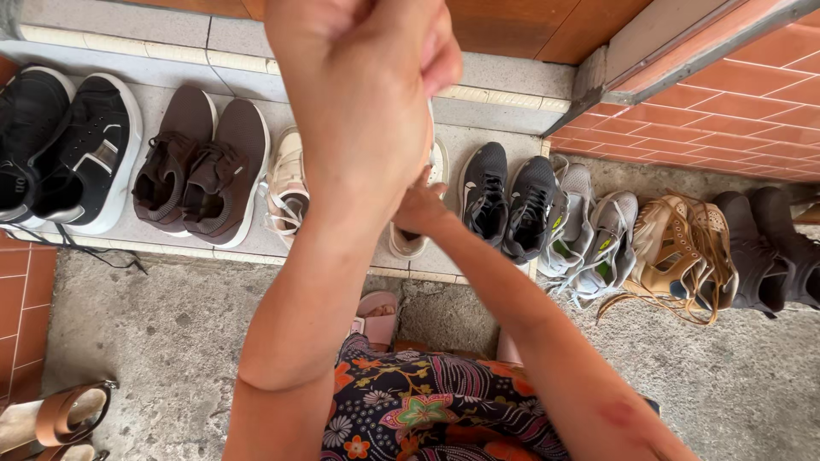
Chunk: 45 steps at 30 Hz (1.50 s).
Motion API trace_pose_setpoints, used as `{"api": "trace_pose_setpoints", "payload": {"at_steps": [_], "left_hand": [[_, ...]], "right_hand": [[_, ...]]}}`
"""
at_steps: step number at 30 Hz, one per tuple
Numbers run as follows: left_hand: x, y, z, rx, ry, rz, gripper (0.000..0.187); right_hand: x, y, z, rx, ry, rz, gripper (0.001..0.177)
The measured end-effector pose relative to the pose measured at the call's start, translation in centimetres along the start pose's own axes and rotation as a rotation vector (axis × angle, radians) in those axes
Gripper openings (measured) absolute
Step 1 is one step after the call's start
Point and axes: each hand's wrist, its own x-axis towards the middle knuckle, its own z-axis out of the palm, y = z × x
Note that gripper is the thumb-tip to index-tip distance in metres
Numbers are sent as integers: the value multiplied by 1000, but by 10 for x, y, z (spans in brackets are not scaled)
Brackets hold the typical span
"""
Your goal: The person unlaces a pair of brown sneakers, then moves to a pair of white sneakers and unlaces them. The person then relaces the white sneakers and ties the laces. The shoes remain on the entryway step throughout.
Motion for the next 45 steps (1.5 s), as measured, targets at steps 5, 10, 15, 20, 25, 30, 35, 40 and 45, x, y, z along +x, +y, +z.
{"api": "trace_pose_setpoints", "payload": {"at_steps": [5,10,15,20,25,30,35,40,45], "left_hand": [[-48,23,-3,-108,5,-337,12],[-92,2,-12,-238,-77,-617,9],[-133,-46,-24,-79,-204,-773,12],[-164,-93,-70,393,-493,-749,23],[-176,-148,-136,1217,-797,-1057,31],[-167,-201,-220,1462,-142,-770,19],[-185,-250,-248,1632,4,-746,21],[-198,-255,-250,1653,-71,-685,31],[-180,-258,-259,1486,-19,-712,37]], "right_hand": [[-37,46,-36,385,-5,-141,59],[-73,95,-51,819,280,-327,46],[-63,55,-37,881,181,-99,37],[-22,36,6,638,5,246,50],[15,63,63,466,345,81,39],[29,91,62,815,441,116,27],[67,68,58,502,596,167,37],[113,69,70,359,427,298,33],[93,121,53,1274,173,270,23]]}}
